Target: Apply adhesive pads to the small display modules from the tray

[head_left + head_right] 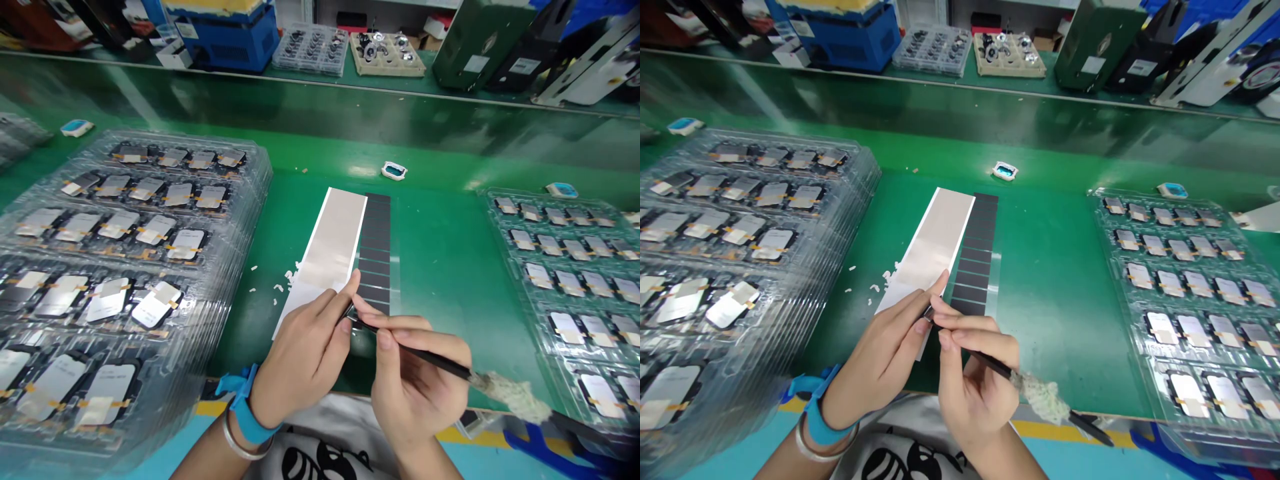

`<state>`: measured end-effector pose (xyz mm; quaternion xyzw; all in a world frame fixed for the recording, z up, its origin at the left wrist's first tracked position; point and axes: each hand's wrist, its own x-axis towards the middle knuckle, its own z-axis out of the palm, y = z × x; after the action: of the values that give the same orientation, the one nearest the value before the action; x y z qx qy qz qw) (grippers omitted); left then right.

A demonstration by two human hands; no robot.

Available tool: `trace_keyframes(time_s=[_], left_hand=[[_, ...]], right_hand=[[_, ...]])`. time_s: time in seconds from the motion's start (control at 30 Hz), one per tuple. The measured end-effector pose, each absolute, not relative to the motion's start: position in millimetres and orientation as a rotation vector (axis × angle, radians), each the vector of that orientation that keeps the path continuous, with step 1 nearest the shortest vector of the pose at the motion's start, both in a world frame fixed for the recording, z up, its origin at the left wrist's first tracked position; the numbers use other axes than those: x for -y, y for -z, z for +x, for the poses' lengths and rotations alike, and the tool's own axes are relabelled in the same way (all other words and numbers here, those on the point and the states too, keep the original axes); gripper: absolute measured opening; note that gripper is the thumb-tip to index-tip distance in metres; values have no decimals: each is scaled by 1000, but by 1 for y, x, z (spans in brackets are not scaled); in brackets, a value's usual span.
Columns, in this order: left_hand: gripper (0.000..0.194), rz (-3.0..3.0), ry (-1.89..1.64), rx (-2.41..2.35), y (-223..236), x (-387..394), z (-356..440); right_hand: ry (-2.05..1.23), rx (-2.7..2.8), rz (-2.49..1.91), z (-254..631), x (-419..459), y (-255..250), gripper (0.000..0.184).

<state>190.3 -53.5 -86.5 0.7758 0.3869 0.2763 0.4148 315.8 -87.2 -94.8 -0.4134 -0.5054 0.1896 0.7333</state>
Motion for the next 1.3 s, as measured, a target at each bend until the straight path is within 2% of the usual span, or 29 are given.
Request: trace_keyframes(time_s=[0.67,1.3], left_hand=[[55,1938,-694,-976,86,53,191],[55,1980,-650,-1005,87,53,192]], right_hand=[[-447,1063,-940,315,89,95,25],[-433,1086,-911,315,88,97,34]])
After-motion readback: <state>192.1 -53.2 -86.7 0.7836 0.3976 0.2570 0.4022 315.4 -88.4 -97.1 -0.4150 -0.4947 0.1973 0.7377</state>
